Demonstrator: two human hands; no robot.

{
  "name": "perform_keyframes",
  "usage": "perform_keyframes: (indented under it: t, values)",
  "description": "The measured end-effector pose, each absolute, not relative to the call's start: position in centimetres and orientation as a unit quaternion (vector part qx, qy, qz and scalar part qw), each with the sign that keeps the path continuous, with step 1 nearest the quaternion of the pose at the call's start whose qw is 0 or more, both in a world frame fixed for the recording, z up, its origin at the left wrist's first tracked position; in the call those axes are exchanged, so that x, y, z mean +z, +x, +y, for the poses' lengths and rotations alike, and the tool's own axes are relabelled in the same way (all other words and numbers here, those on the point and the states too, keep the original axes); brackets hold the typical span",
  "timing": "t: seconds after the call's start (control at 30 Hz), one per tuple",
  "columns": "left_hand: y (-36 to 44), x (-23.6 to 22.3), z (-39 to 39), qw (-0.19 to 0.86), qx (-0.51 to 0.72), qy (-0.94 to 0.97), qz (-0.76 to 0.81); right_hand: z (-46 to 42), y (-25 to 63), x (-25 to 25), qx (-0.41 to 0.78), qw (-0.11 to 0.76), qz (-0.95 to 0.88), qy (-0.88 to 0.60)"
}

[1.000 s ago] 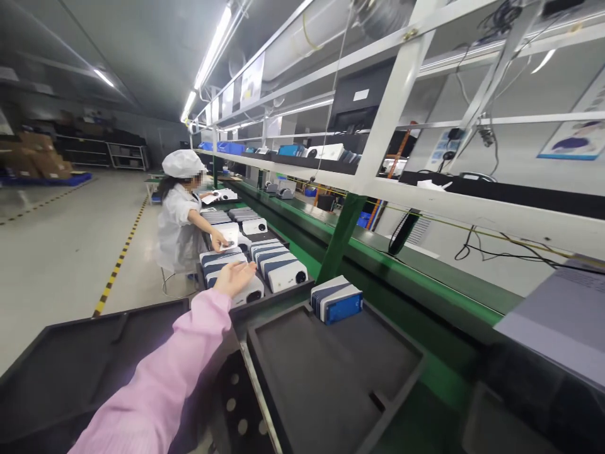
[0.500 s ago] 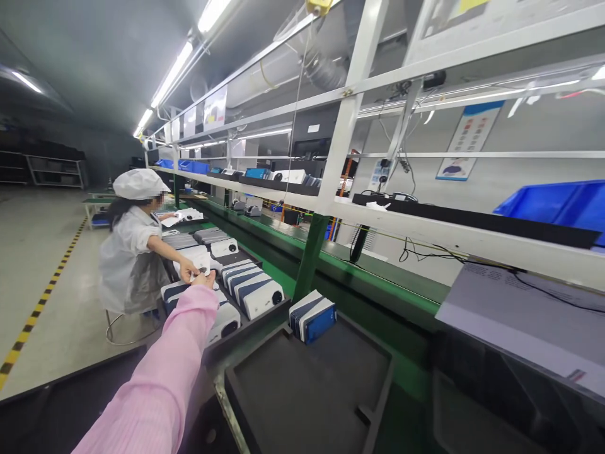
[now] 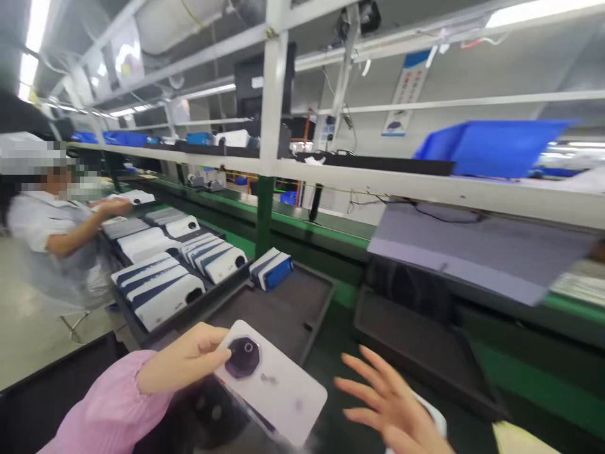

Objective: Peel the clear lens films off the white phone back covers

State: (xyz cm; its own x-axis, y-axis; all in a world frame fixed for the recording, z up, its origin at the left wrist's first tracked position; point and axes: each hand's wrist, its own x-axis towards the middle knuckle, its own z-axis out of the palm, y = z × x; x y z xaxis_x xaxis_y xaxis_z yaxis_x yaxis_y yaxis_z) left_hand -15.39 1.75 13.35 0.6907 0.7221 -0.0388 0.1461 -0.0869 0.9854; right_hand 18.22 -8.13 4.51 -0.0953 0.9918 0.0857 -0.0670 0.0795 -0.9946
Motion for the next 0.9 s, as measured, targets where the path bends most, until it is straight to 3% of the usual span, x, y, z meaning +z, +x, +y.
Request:
perform_keyframes:
  t: [0.07,0.13,0.23,0.3,0.4,0.57,0.63,0.73,0.9]
  values:
    - [-12.1,13.8,0.4,0.554,0.201,0.758,0.278,-9.6,16.6,5.6,0.613,0.465,-0.513,-0.38]
    - [-8.5,13.5,-0.2,0.563,0.243,0.742,0.272,-11.1,15.1,6.2,0.629,0.44,-0.5,-0.401]
    - [-2.7,11.7,-1.7,0.657,0.364,0.614,0.243,-13.9,14.2,5.6,0.62,0.5,-0.404,-0.449]
    - [1.0,10.1,-3.6,0.735,0.365,0.535,0.201,-15.6,14.8,4.8,0.592,0.541,-0.369,-0.47]
    - [5.8,8.2,-6.3,0.82,0.258,0.491,0.143,-17.1,18.0,4.7,0.491,0.532,-0.472,-0.504]
    - [10.9,8.0,-6.5,0.844,0.169,0.494,0.122,-17.5,25.3,8.9,0.086,0.543,-0.546,-0.632]
    - [12.1,8.2,-5.6,0.847,0.141,0.499,0.122,-16.7,26.9,11.0,-0.013,0.544,-0.551,-0.633]
    - [13.3,8.0,-4.3,0.842,0.132,0.508,0.127,-14.4,27.7,13.0,-0.033,0.507,-0.589,-0.628]
    - [13.9,6.7,-2.3,0.778,0.124,0.594,0.162,-10.2,27.9,12.4,0.035,0.492,-0.589,-0.64]
